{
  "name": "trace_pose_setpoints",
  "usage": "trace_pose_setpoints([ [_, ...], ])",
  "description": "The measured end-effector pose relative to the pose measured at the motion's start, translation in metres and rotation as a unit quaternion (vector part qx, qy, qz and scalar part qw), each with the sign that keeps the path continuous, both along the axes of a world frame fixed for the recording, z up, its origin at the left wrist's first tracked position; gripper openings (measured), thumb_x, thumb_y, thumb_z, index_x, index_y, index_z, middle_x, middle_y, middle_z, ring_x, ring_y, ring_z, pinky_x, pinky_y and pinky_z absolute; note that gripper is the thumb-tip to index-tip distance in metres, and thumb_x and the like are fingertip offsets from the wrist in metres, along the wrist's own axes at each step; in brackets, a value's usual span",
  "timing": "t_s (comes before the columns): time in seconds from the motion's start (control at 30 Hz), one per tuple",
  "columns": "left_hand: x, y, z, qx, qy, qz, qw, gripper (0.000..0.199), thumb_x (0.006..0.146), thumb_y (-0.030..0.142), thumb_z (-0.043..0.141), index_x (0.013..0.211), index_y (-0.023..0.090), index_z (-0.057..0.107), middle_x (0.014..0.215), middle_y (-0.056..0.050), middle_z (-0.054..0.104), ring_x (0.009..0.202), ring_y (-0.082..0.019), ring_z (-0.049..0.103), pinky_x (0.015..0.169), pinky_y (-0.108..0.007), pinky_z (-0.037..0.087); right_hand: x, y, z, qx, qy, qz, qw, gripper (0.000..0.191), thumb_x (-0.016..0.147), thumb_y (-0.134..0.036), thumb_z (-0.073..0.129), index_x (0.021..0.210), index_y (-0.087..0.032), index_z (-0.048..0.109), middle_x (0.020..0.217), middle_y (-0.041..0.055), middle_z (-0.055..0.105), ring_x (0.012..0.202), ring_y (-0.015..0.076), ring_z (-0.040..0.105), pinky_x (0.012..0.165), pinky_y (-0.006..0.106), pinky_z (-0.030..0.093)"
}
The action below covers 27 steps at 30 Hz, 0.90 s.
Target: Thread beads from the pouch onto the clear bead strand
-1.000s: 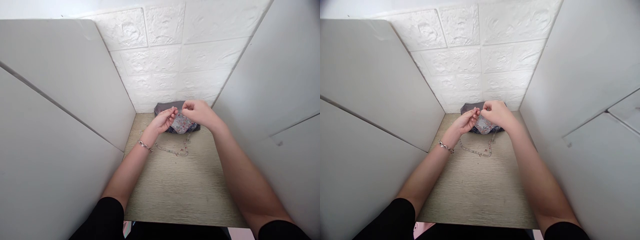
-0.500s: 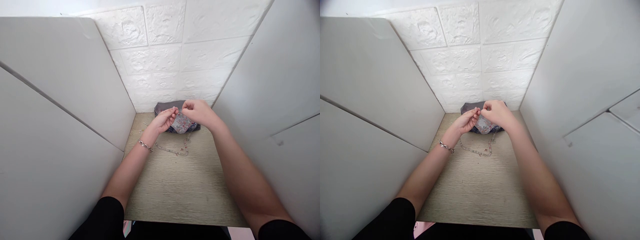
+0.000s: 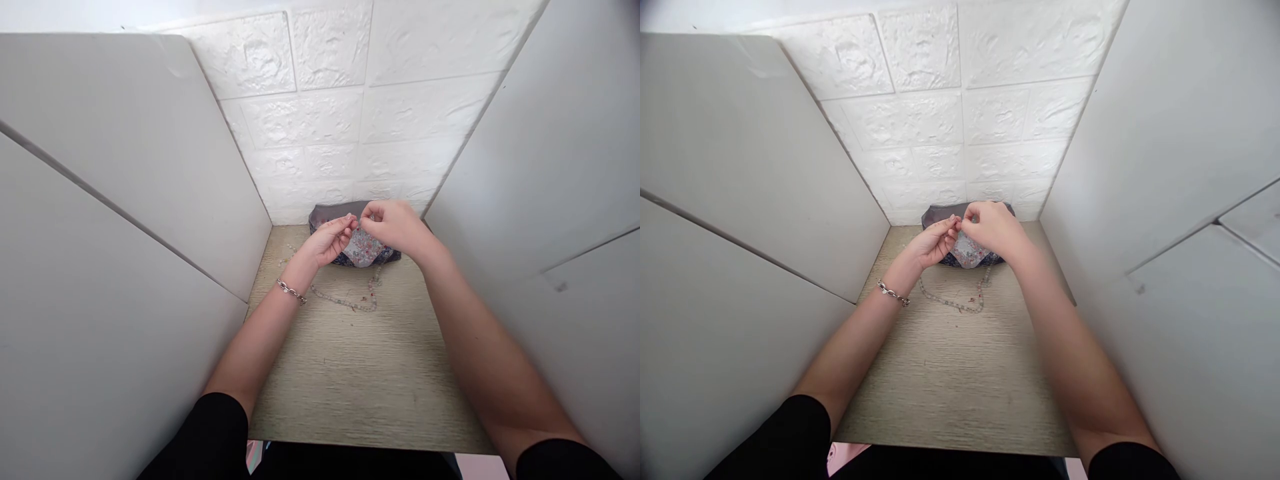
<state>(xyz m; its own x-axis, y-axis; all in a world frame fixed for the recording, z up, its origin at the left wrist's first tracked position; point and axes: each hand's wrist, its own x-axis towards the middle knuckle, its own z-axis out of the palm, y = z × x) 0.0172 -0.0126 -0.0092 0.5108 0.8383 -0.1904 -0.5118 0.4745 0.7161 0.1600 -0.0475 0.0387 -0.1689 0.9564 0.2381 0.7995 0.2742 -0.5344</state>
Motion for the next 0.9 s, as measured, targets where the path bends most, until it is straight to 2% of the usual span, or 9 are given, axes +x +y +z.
trace_pose_setpoints([
  [0.27,-0.0006,-0.0005,0.0007,-0.007,-0.008,0.004,1.000,0.006,0.074,0.012,0.053,0.073,0.008,0.058,0.062,0.000,0.057,0.046,0.002,0.048,0.042,-0.006,0.039,-0.0006,0.0011,-0.0008,0.018,0.009,-0.029,0.999,0.024,0.071,-0.031,0.042,0.075,-0.015,0.061,0.069,0.0038,0.057,0.061,0.0110,0.044,0.054,0.023,0.028],
  [0.5,-0.0003,-0.0013,0.0003,0.012,-0.010,-0.009,1.000,0.006,0.074,0.012,0.053,0.071,0.008,0.057,0.061,0.000,0.056,0.047,0.001,0.049,0.043,-0.007,0.040,-0.0019,-0.0011,-0.0011,-0.003,-0.006,0.004,1.000,0.025,0.072,-0.032,0.042,0.075,-0.015,0.060,0.069,0.0038,0.057,0.060,0.0102,0.044,0.053,0.022,0.027],
  [0.7,0.0006,-0.0012,-0.0010,0.036,0.006,0.012,0.999,0.006,0.072,0.014,0.056,0.070,0.009,0.057,0.055,0.003,0.054,0.046,0.001,0.049,0.045,-0.008,0.040,-0.0046,-0.0012,-0.0040,0.019,-0.010,0.013,1.000,0.028,0.072,-0.036,0.047,0.090,-0.019,0.059,0.067,0.0014,0.056,0.058,0.0097,0.043,0.053,0.022,0.027],
  [0.9,-0.0002,-0.0004,-0.0020,0.045,0.020,0.003,0.999,0.008,0.071,0.017,0.057,0.072,0.010,0.057,0.056,0.003,0.055,0.047,0.000,0.050,0.046,-0.009,0.041,-0.0051,0.0001,-0.0050,0.041,-0.023,0.014,0.999,0.024,0.075,-0.034,0.044,0.083,-0.019,0.061,0.074,0.0031,0.058,0.063,0.0107,0.045,0.056,0.023,0.028],
])
